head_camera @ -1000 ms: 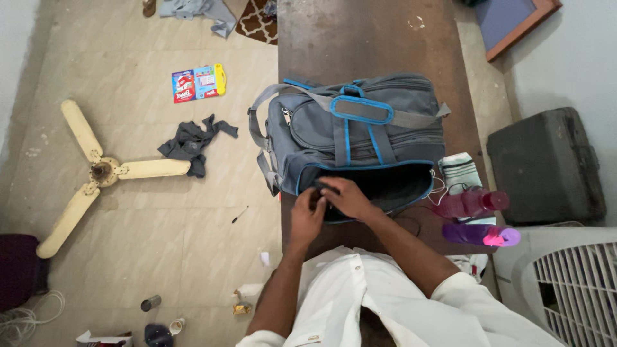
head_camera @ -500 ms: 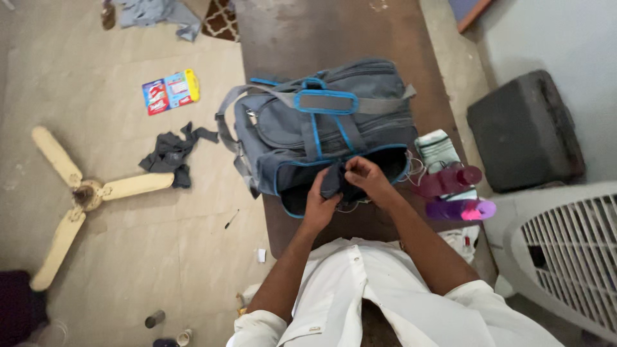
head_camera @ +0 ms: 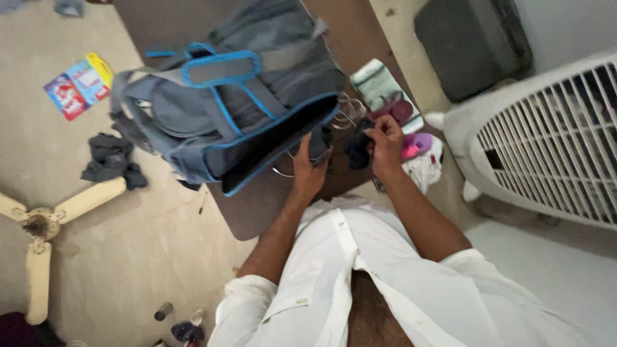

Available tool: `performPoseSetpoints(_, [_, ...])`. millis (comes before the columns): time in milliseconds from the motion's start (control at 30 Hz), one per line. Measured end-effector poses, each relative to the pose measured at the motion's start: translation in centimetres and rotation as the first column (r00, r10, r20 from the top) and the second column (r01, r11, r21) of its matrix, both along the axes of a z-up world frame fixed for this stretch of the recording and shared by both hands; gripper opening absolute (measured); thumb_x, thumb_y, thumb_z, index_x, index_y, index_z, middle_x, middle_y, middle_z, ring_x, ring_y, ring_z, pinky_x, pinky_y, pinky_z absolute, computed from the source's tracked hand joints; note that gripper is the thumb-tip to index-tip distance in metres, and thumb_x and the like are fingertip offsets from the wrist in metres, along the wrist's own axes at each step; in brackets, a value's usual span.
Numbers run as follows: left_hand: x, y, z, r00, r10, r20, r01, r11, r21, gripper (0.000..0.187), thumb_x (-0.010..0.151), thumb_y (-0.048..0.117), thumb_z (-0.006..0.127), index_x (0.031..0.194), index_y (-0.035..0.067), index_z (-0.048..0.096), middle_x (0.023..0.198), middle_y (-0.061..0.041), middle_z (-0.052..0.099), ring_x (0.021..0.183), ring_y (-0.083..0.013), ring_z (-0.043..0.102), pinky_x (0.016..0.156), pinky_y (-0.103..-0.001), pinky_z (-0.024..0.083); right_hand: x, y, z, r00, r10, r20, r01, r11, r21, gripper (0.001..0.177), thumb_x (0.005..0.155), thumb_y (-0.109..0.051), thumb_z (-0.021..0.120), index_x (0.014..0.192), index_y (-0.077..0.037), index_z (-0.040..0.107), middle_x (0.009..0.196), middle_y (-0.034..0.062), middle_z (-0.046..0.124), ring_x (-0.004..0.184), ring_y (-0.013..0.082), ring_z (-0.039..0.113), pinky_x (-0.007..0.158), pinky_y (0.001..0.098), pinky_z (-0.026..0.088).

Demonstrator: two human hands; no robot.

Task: The person packs a gray duffel bag with daily essentials, including a towel, water bottle, flip-flops, glasses, a power bank, and a charging cable. They place each item into the bag, zip compartments, and adjust the bag's position on the table.

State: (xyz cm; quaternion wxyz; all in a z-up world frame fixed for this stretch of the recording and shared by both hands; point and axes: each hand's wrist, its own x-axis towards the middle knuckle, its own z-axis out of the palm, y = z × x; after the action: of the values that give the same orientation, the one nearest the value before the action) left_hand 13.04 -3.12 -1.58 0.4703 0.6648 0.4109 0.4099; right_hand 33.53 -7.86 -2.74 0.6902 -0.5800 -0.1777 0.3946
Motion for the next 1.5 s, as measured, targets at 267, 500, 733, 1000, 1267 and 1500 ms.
performPoseSetpoints(267, [1.7,-0.1,-9.5,0.948,-0.262,-0.180,0.244,0.962,-0.120,0.091,0.077,0.009,0.078,0.153,-0.002,0.030,0.146,-0.032,0.039,0.133,-0.0487,0.040,0.106,-0.049,0.039,-0.4,-0.7,-6.6,0.689,0.430,0.584,-0.338,0.903,-0.266,0.027,0.084,-0.003,0.076,0.106,-0.004,0.060,0.088,0.0058,0.063,0.077,0.0159,0.061,0.069,0.0312,0.051])
performPoseSetpoints(500, [-1.3,-0.9,-1.0,0.883,0.038,-0.468,0.059,0.980,0.191,0.037,0.100,0.020,0.073,0.135,0.013,0.064,0.141,-0.013,0.063,0.130,-0.0355,0.059,0.113,-0.045,0.049,-2.9,-0.3,0.1,0.565,0.413,0.714,-0.335,0.906,-0.260,0.042,0.085,-0.004,0.074,0.125,-0.006,0.061,0.116,0.0163,0.064,0.104,0.0293,0.067,0.091,0.0382,0.055])
performPoseSetpoints(733, [-8.6,3.0,7.8,0.663,0.323,-0.676,-0.096,0.932,0.351,0.046,0.089,0.046,0.077,0.111,0.005,0.074,0.112,-0.013,0.072,0.109,-0.0330,0.064,0.096,-0.051,0.045,-6.6,5.4,9.4,-0.133,0.278,0.951,-0.560,0.771,-0.303,0.060,0.072,-0.019,0.084,0.128,-0.007,0.067,0.129,0.0182,0.061,0.126,0.0401,0.050,0.107,0.0590,0.031])
performPoseSetpoints(1000, [-14.0,9.4,-7.3,0.599,-0.403,-0.692,0.083,0.891,-0.446,0.054,0.099,0.051,0.059,0.129,0.008,0.070,0.135,-0.022,0.066,0.125,-0.0397,0.062,0.107,-0.046,0.048,-8.1,4.9,5.0,-0.383,0.557,0.737,-0.514,0.534,-0.671,0.019,0.080,-0.010,0.074,0.098,-0.015,0.079,0.106,0.0070,0.067,0.110,0.0290,0.059,0.093,0.0442,0.043])
performPoseSetpoints(1267, [-13.4,13.5,-13.1,0.571,-0.191,-0.798,-0.002,0.972,-0.235,0.061,0.097,0.056,0.042,0.140,0.016,0.060,0.143,-0.024,0.054,0.132,-0.0479,0.049,0.107,-0.057,0.034,-6.4,4.2,6.9,-0.354,0.298,0.887,-0.660,0.592,-0.462,0.030,0.071,-0.012,0.071,0.100,-0.009,0.078,0.112,0.0003,0.076,0.103,0.0206,0.063,0.092,0.0400,0.043])
performPoseSetpoints(1500, [-12.5,17.7,-12.5,0.691,-0.059,-0.720,-0.162,0.959,-0.234,0.071,0.105,0.065,0.022,0.142,0.017,0.061,0.135,-0.026,0.062,0.127,-0.0489,0.056,0.111,-0.055,0.041,-6.0,5.0,7.7,-0.368,0.283,0.886,-0.643,0.610,-0.462,0.020,0.084,-0.009,0.069,0.102,-0.012,0.077,0.115,-0.0031,0.076,0.108,0.0156,0.064,0.096,0.0377,0.043])
